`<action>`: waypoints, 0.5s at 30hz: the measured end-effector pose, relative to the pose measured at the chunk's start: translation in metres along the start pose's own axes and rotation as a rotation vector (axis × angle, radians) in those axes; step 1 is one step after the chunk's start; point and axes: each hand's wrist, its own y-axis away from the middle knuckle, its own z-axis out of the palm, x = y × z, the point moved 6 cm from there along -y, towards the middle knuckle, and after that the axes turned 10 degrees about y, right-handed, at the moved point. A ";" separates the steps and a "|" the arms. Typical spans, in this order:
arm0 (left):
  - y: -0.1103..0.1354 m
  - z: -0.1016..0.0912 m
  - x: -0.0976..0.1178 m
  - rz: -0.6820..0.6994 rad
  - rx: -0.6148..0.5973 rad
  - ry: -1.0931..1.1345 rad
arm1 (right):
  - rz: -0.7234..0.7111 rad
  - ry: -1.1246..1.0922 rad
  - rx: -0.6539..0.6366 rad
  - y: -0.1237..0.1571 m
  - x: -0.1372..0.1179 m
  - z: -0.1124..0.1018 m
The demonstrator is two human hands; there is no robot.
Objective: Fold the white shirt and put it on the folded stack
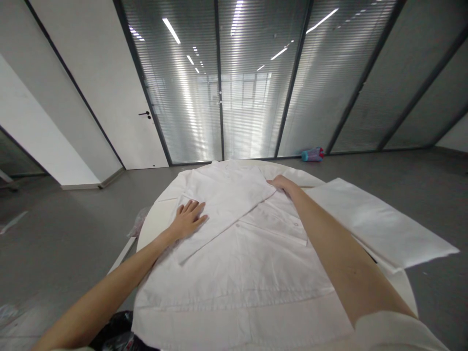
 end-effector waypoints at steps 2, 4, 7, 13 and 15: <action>0.002 0.002 -0.002 -0.002 -0.047 -0.002 | -0.004 0.030 0.006 0.003 -0.001 -0.001; 0.003 0.001 -0.005 -0.005 -0.066 -0.005 | 0.009 0.061 0.012 0.008 -0.001 -0.001; 0.007 0.000 -0.007 -0.009 -0.072 -0.012 | 0.031 0.103 0.022 0.016 -0.004 -0.001; 0.019 -0.002 -0.008 0.030 -0.067 0.004 | -0.003 0.159 0.101 0.027 -0.016 -0.017; 0.013 -0.013 -0.008 0.045 0.014 0.028 | -0.060 0.161 0.157 0.030 -0.024 -0.023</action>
